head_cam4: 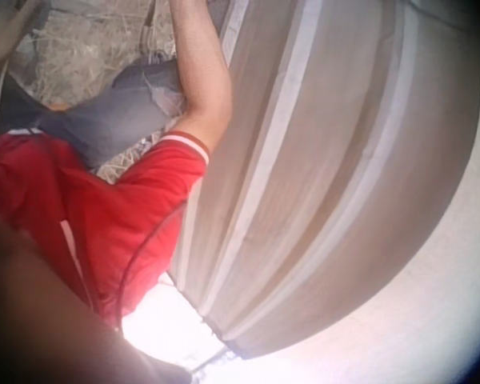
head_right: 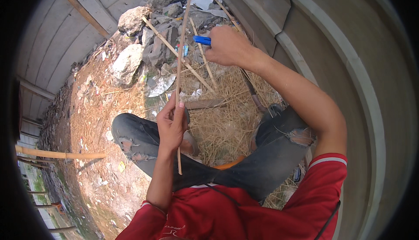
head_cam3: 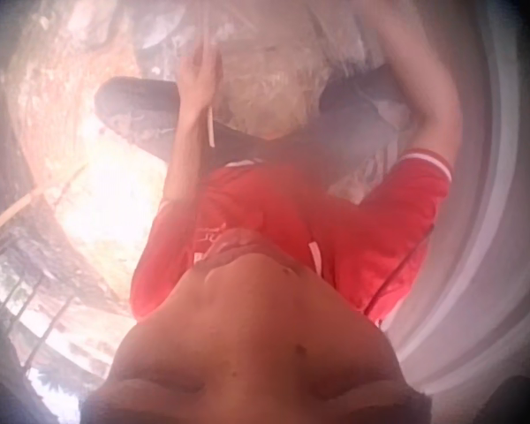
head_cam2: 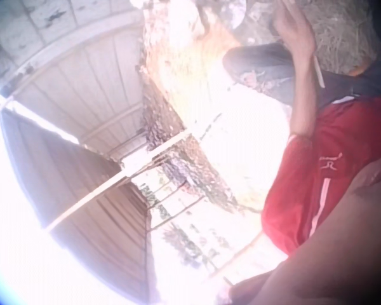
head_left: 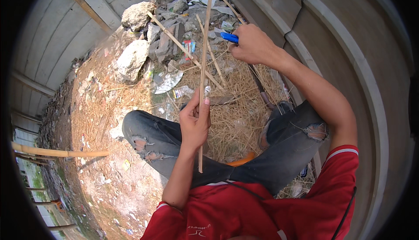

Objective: The person sits on the ground and uses a blue utility knife to shave and sharpen thin wooden sticks. They hold the sticks against their legs and scrape the blade along the wood to create pointed tips and smooth surfaces.

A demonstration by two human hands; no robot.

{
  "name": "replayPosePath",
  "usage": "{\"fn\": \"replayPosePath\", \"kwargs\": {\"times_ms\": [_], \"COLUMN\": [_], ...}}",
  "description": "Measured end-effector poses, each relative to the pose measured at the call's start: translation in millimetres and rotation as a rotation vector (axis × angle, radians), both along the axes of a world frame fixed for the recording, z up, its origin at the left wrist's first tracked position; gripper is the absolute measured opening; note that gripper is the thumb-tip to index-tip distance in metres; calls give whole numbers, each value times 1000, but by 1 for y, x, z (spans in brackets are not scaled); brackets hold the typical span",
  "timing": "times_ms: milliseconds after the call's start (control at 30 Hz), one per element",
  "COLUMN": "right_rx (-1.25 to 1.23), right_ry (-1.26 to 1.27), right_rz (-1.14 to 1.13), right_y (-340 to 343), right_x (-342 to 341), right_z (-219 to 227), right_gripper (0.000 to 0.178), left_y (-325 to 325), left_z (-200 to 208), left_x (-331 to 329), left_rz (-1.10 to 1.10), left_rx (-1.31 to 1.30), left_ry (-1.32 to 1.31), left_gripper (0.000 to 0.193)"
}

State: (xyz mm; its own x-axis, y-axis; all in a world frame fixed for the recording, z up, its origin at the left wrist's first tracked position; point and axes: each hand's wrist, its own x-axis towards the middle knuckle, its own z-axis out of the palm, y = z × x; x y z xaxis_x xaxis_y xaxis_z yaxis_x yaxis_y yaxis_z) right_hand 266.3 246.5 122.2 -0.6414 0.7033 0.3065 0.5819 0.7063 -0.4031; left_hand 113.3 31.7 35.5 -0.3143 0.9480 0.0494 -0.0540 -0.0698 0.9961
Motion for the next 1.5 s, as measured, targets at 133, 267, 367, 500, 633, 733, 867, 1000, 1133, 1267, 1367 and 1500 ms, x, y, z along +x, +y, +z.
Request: {"fn": "replayPosePath", "kwargs": {"times_ms": [133, 267, 367, 500, 633, 733, 867, 1000, 1133, 1267, 1367, 1500], "right_rx": [-60, -97, -17, 72, 39, -20, 33, -72, -131, -157, -119, -107], "right_ry": [-179, -190, -195, -206, -187, -125, -218, -75, -32, 7, -13, 22], "right_rz": [131, 166, 122, 112, -75, -333, -384, -565, -809, -953, -967, -904], "right_y": [-49, -68, -61, -42, 1, 65, 79, 120, 161, 176, 178, 176], "right_x": [-8, -13, -13, -20, -33, 11, 18, 24, 87, 133, 144, 123], "right_z": [-23, -37, -35, -48, -52, -20, -25, -19, -18, -21, -21, -13], "right_gripper": [21, 22, 23, 24, 25, 27, 28, 33, 38, 40, 41, 40], "left_y": [15, 22, 24, 23, 0, -37, -34, -56, -101, -148, -185, -184], "left_z": [12, 9, -2, 0, -2, -10, -15, 2, -44, -43, -64, -65], "left_x": [4, 2, 5, 4, 13, 31, 26, 3, -10, -15, -28, -46], "left_rz": [-22, -1, 62, 58, 39, -34, -86, -142, -191, -291, -260, -248], "left_rx": [0, -14, -26, -119, -63, -31, -24, -218, 40, -247, -276, -362], "left_ry": [-60, 79, 237, 269, 230, 294, 295, 386, 472, 363, 209, 11], "left_gripper": [46, 46, 47, 50, 50, 50, 49, 49, 47, 46, 47, 46]}}
